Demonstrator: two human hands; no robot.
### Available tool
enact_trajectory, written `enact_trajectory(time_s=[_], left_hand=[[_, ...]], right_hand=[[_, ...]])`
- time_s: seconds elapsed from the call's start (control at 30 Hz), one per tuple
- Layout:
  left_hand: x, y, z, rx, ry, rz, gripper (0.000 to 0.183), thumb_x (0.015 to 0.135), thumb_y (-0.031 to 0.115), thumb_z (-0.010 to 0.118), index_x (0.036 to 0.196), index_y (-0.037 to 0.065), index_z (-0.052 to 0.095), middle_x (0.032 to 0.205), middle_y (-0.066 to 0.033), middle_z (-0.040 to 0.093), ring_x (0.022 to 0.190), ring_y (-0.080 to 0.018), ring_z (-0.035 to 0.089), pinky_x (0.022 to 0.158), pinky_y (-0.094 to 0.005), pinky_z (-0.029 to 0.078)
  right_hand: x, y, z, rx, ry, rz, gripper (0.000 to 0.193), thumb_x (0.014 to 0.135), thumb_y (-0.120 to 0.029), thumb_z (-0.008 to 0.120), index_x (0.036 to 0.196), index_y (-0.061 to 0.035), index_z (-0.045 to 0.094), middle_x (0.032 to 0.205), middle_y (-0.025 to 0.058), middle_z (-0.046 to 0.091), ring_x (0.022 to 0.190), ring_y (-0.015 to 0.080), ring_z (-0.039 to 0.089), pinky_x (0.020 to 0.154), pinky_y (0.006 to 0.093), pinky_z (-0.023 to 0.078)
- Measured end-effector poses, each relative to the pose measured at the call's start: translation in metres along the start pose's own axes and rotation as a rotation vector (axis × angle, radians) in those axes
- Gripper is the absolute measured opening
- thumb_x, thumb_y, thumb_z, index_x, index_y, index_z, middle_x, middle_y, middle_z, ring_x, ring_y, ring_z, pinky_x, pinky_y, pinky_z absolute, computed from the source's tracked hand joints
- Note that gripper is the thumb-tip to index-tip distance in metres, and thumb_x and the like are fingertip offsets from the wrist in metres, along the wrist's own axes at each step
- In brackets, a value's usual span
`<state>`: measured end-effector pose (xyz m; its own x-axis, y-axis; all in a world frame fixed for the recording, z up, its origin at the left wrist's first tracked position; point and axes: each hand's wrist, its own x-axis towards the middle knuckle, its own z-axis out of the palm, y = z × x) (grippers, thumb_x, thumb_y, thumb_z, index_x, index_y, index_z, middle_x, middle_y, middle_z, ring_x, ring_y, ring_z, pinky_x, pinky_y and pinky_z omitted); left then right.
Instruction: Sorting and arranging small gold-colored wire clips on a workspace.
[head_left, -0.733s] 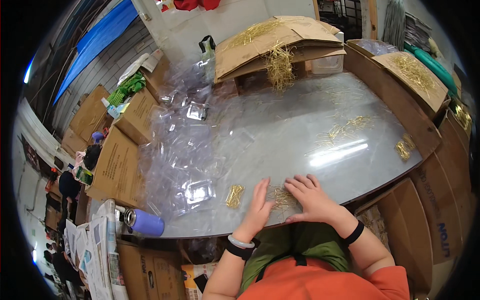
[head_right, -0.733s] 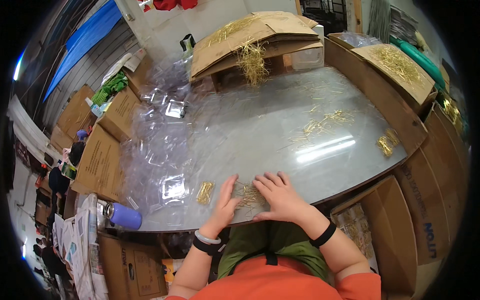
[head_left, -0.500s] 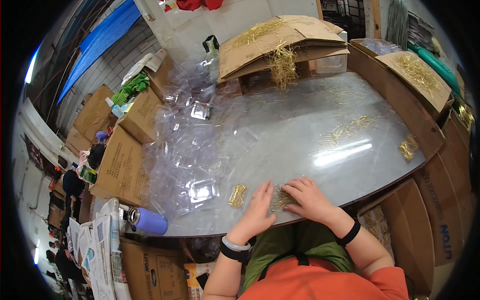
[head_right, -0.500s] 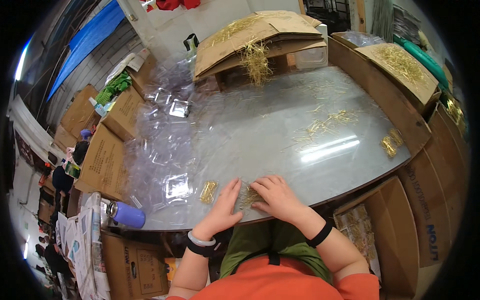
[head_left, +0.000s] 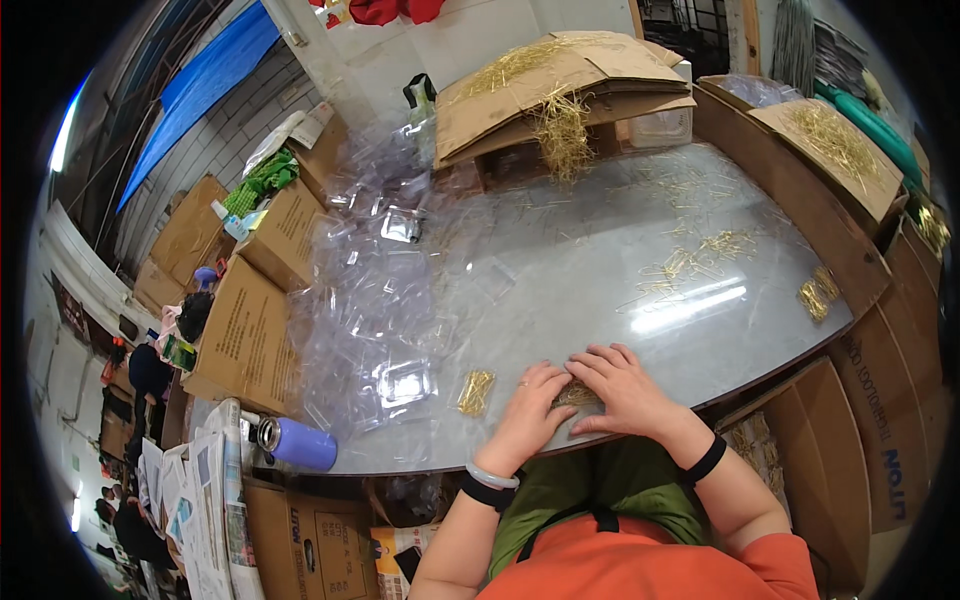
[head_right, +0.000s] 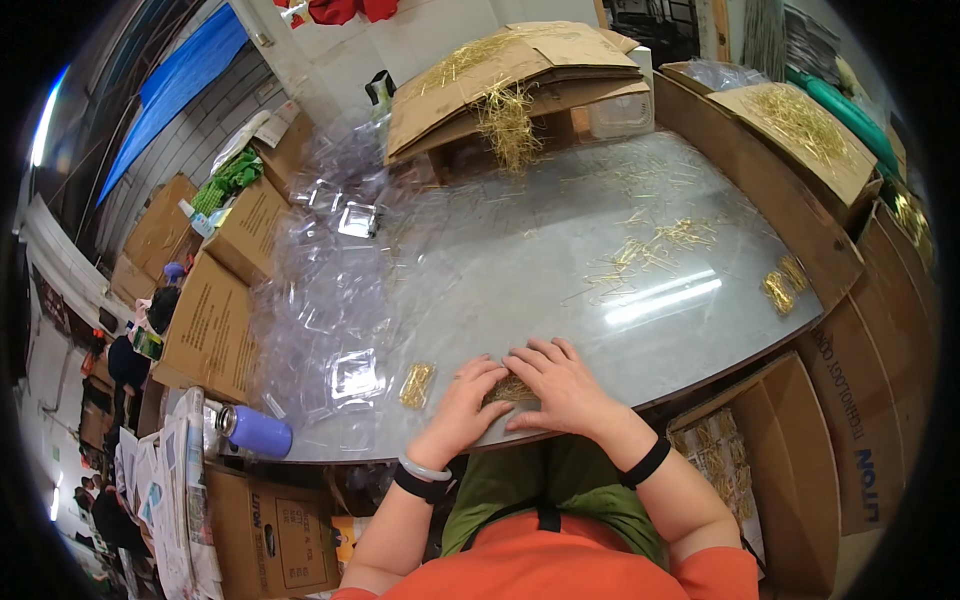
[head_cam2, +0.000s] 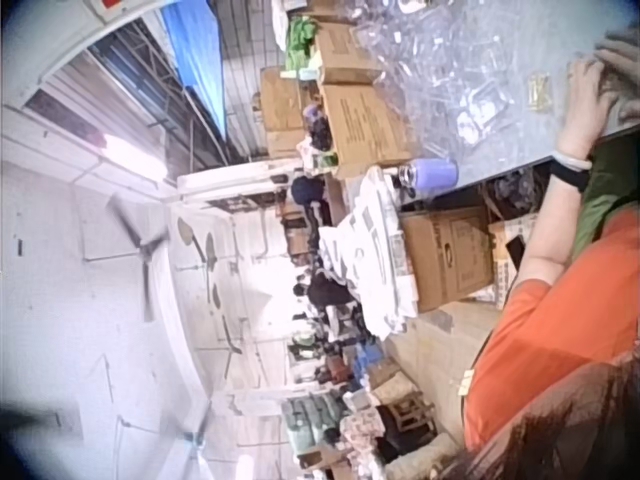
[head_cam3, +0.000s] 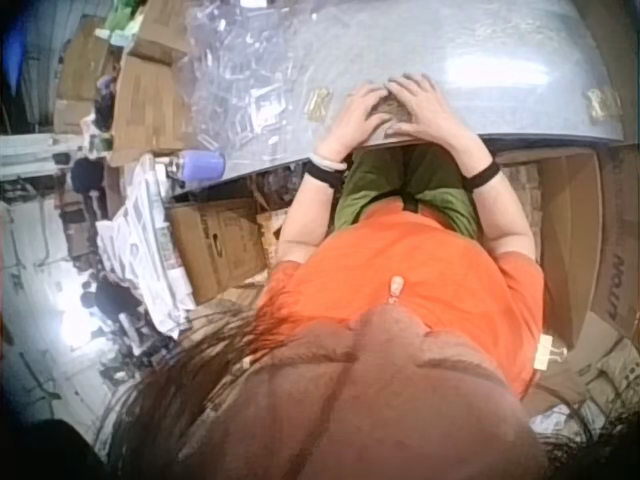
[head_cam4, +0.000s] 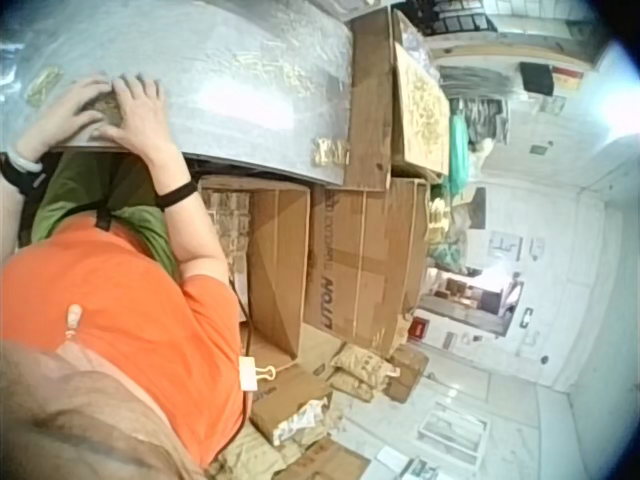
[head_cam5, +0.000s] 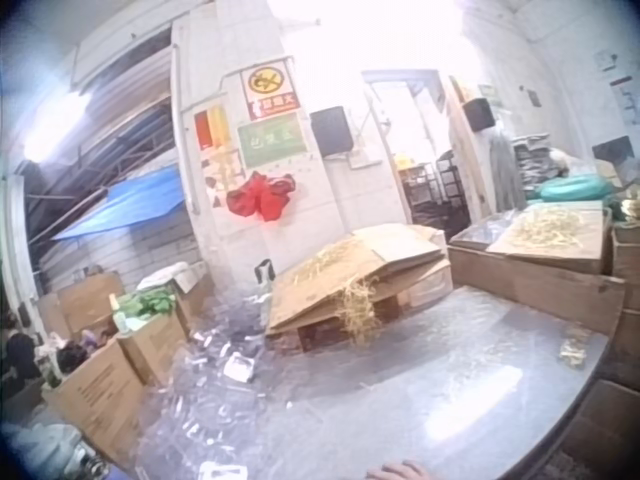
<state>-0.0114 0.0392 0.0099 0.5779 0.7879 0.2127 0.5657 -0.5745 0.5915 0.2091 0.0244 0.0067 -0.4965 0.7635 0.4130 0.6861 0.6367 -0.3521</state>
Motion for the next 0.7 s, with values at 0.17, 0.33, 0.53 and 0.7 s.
enact_trajectory(time_s=[0.17, 0.33, 0.53, 0.7], left_hand=[[-0.009, -0.006, 0.007, -0.176, 0.054, -0.042, 0.05, 0.09, 0.013, 0.071, 0.134, -0.003, 0.055, 0.141, -0.023, 0.053, 0.138, -0.0437, 0.042, 0.116, -0.0482, 0.036], [-0.028, 0.011, 0.012, 0.068, 0.085, -0.025, 0.065, 0.092, 0.008, 0.066, 0.148, -0.006, 0.038, 0.15, -0.0282, 0.04, 0.142, -0.0465, 0.036, 0.12, -0.0519, 0.029], [-0.008, 0.014, 0.038, 0.071, 0.07, -0.021, 0.074, 0.084, -0.007, 0.058, 0.152, -0.008, 0.028, 0.152, -0.0314, 0.034, 0.145, -0.0487, 0.03, 0.122, -0.0568, 0.022], [-0.003, 0.016, 0.044, -0.327, 0.07, -0.086, 0.075, 0.085, -0.005, 0.061, 0.153, -0.008, 0.029, 0.153, -0.0311, 0.032, 0.146, -0.0498, 0.027, 0.121, -0.058, 0.023]], right_hand=[[-0.003, 0.003, 0.002, 0.075, -0.019, 0.133, 0.068, 0.076, -0.043, 0.084, 0.127, -0.0052, 0.059, 0.132, 0.0147, 0.057, 0.131, 0.0382, 0.047, 0.111, 0.0492, 0.037], [-0.009, -0.009, 0.0, 0.007, 0.086, 0.092, 0.066, 0.082, -0.036, 0.08, 0.131, -0.0008, 0.055, 0.134, 0.019, 0.056, 0.131, 0.0403, 0.047, 0.112, 0.0501, 0.037], [-0.007, -0.009, 0.015, 0.044, 0.037, 0.004, 0.077, 0.087, -0.028, 0.076, 0.146, 0.0059, 0.04, 0.144, 0.0272, 0.048, 0.135, 0.0438, 0.046, 0.115, 0.0533, 0.037], [-0.002, -0.002, 0.003, 0.387, 0.029, 0.013, 0.089, 0.083, -0.027, 0.079, 0.152, 0.0034, 0.031, 0.144, 0.0282, 0.048, 0.135, 0.0433, 0.047, 0.115, 0.0492, 0.038]])
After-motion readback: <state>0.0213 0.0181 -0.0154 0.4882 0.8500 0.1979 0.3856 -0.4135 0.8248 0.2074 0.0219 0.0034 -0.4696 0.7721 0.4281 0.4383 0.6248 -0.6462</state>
